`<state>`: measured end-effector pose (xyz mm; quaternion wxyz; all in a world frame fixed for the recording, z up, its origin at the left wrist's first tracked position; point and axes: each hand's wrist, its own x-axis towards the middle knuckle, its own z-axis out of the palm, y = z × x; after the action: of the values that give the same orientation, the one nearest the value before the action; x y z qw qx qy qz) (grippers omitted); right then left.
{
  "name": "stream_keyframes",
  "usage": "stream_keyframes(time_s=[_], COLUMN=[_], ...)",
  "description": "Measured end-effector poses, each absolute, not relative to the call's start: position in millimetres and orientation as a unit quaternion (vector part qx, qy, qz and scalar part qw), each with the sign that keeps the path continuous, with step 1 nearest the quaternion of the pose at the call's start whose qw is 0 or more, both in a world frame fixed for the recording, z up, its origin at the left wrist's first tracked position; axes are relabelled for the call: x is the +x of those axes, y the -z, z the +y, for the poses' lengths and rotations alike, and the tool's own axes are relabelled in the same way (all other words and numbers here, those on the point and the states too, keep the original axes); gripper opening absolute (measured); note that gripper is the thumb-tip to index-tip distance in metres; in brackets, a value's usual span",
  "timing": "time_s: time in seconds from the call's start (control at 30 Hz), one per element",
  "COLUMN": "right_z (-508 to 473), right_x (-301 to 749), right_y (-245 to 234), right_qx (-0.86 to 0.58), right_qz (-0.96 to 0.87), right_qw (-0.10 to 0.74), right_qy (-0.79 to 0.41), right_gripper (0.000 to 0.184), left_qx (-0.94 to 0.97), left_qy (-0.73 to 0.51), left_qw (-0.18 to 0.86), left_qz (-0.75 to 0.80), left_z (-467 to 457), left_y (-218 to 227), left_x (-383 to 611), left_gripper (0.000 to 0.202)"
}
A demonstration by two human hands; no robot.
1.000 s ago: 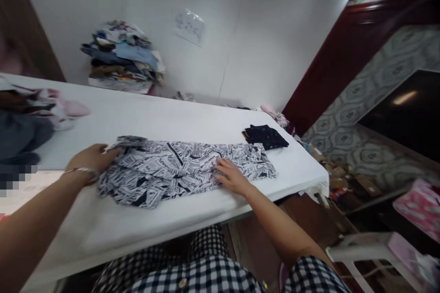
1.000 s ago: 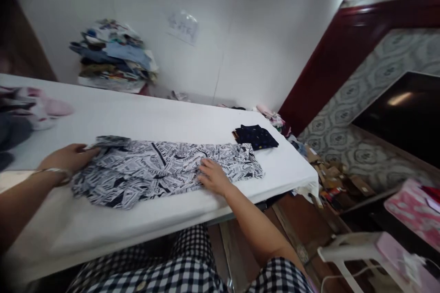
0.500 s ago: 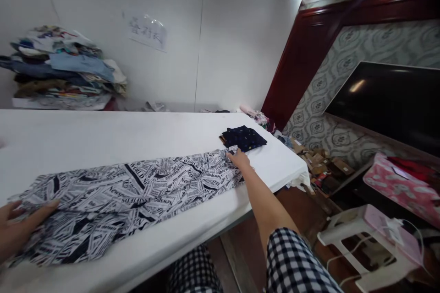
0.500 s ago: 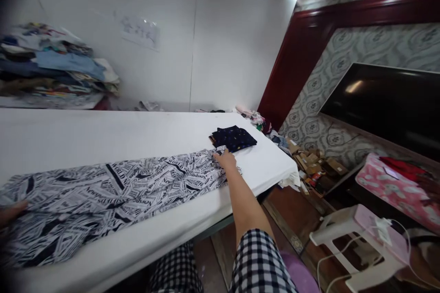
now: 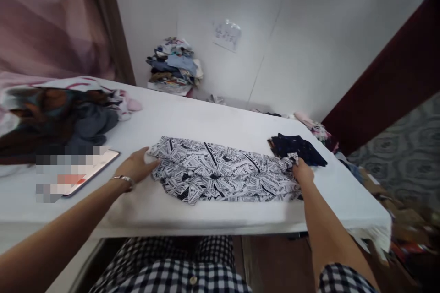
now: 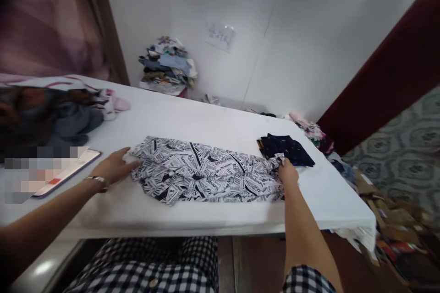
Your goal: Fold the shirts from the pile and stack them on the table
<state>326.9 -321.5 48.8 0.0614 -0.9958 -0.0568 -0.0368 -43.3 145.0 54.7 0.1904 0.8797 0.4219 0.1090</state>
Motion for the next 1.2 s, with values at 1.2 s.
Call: stream_keyframes(time_s=[1.2], right_z=[-85.8], right_x=[124.2], right_y=[-35.0], right_qx=[-0.783], right_qz=[-0.554], right_qw=[0.281], right_qy=[0.007], right_gripper=[0.051], left_qx=[0.968], left_qy=[-0.152], left_qw=[0.143], left_qz=[0.139], left_z=[56.4], left_y=[-40.0], left_x=[-75.0], left_gripper=[0.055])
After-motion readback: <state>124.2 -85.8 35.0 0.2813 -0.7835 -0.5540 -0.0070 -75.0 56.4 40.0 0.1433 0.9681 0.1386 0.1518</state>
